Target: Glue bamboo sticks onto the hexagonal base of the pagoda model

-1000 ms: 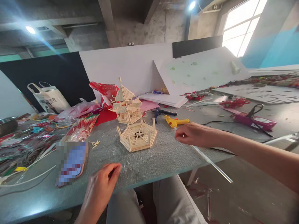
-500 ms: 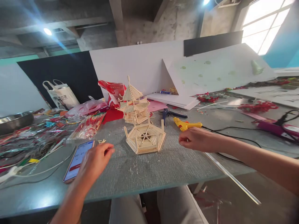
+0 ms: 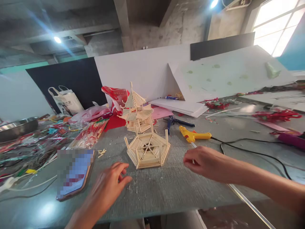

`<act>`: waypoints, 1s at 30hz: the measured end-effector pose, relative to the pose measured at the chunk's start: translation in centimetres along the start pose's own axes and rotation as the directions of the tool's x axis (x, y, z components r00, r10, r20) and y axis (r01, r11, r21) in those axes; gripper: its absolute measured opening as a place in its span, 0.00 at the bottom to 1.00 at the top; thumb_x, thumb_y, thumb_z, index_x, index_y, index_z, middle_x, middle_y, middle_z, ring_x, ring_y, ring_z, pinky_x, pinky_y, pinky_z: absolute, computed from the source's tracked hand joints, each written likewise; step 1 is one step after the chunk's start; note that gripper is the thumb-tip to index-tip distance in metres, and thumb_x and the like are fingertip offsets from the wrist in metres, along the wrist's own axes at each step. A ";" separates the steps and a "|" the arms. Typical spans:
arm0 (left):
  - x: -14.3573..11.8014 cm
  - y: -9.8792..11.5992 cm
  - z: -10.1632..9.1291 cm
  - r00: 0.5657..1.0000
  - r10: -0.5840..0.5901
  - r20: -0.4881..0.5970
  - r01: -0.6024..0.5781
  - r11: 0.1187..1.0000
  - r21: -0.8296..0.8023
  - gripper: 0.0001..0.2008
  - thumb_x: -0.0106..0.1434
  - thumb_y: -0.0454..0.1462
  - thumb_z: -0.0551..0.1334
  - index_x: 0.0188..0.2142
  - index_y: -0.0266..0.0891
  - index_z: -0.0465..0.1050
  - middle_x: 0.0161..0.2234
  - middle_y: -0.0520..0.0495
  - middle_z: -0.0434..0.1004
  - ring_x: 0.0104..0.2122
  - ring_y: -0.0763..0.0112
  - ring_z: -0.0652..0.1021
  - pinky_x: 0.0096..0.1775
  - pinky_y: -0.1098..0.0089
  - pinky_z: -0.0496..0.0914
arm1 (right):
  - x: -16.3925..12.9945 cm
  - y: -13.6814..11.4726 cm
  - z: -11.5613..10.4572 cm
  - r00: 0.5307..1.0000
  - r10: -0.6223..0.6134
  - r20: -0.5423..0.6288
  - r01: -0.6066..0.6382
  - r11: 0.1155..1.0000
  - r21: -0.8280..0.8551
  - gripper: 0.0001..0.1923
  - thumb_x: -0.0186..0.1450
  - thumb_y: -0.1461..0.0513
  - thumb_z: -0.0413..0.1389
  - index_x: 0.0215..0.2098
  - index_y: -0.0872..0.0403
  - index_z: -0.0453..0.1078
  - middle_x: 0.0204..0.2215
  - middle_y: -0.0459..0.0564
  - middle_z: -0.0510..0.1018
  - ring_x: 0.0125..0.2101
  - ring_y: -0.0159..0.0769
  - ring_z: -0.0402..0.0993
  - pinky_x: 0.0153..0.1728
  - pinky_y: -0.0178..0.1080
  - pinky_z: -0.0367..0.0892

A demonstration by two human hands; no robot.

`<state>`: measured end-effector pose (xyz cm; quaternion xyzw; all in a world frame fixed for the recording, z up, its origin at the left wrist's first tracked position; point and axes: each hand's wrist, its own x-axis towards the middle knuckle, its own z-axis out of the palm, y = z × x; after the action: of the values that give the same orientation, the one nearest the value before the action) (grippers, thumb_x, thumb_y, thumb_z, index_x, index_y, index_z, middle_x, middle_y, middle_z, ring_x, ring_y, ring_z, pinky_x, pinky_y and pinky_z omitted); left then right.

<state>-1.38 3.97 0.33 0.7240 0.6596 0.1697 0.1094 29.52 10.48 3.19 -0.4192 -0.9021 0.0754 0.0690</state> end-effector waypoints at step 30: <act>1.8 -1.1 0.9 0.999 0.028 -0.043 -0.032 0.995 -0.100 0.10 0.57 0.42 0.57 0.36 0.43 0.72 0.31 0.51 0.74 0.28 0.75 0.74 0.33 0.73 0.68 | -3.0 -0.7 2.6 0.975 -0.205 -0.083 0.204 0.979 -0.023 0.11 0.60 0.68 0.45 0.23 0.53 0.65 0.22 0.46 0.71 0.20 0.28 0.68 0.20 0.31 0.60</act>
<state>-1.89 5.91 -0.70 0.7236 0.6415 0.2194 0.1293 30.42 7.47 0.61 -0.3277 -0.9371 0.0434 0.1118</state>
